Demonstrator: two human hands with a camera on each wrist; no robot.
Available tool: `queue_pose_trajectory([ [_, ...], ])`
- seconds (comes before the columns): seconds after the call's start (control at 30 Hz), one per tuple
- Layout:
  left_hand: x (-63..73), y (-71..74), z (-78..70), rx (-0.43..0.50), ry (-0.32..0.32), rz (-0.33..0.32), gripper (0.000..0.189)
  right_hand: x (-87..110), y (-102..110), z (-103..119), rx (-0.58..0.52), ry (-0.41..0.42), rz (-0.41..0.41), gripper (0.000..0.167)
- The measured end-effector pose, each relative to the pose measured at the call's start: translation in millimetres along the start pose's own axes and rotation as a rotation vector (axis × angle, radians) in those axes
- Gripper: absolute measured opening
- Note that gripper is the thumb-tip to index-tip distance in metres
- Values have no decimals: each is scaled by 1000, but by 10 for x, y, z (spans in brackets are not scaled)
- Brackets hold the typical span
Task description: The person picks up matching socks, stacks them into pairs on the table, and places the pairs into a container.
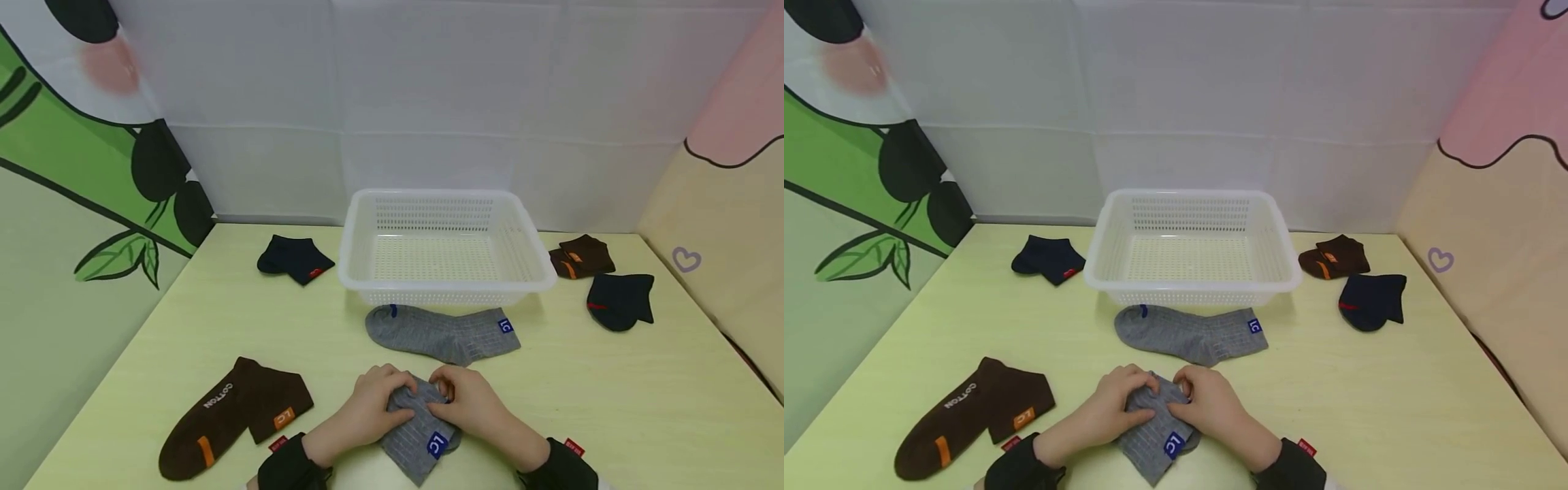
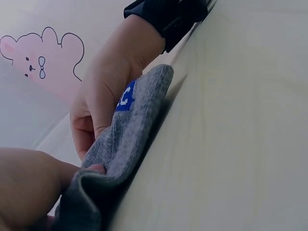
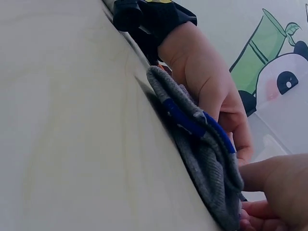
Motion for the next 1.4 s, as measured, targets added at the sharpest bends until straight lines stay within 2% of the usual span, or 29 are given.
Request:
queue_pose_trajectory([
  [0.17, -7, -47, 4, -5, -17, 12, 17, 22, 4, 13, 13, 19, 23, 17],
  [0.3, -8, -68, 18, 49, 7, 22, 12, 45, -15, -2, -107, 18, 17, 20],
  [0.43, -5, -56, 37, 177, 38, 8, 12, 45, -22, -41, -264, -1, 1, 18],
  [0.57, 5, -7, 41, 331, 25, -63, 14, 24, 3, -81, -407, -15, 31, 16],
  [0.63, 12, 21, 40, 417, 25, -106, 17, 8, 34, -107, -447, -19, 49, 14],
  [0.77, 24, 44, 63, 537, 104, -147, 30, -8, 102, -195, -476, -19, 112, 14],
  [0.87, 18, 35, 91, 599, 164, -134, 39, -10, 152, -279, -500, 15, 174, 17],
  [1.0, 5, 21, 96, 683, 122, -57, 43, -12, 254, -408, -494, 62, 233, 20],
  [1.07, 11, 18, 96, 684, 83, -22, 45, -14, 317, -487, -466, 66, 251, 21],
  [1.13, 21, 23, 84, 637, 27, -13, 40, -15, 386, -556, -432, 54, 267, 23],
  [1.23, 35, 22, 81, 587, -34, 8, 27, -6, 476, -638, -389, 38, 299, 24],
  [1.3, 43, 25, 75, 564, -54, 27, 21, 14, 529, -669, -373, 34, 336, 26],
  [1.4, 50, 34, 69, 541, -42, 56, 36, 53, 598, -699, -353, 40, 393, 30],
])
Point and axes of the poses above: each hand's wrist, its own x-axis away from the middle knuckle, its own y-axis out of the back of the hand, z = x × y, the point moved 4 cm from there along -x, towards the middle knuckle, and after that the axes turned 1 degree about z, right-handed, at the moved point
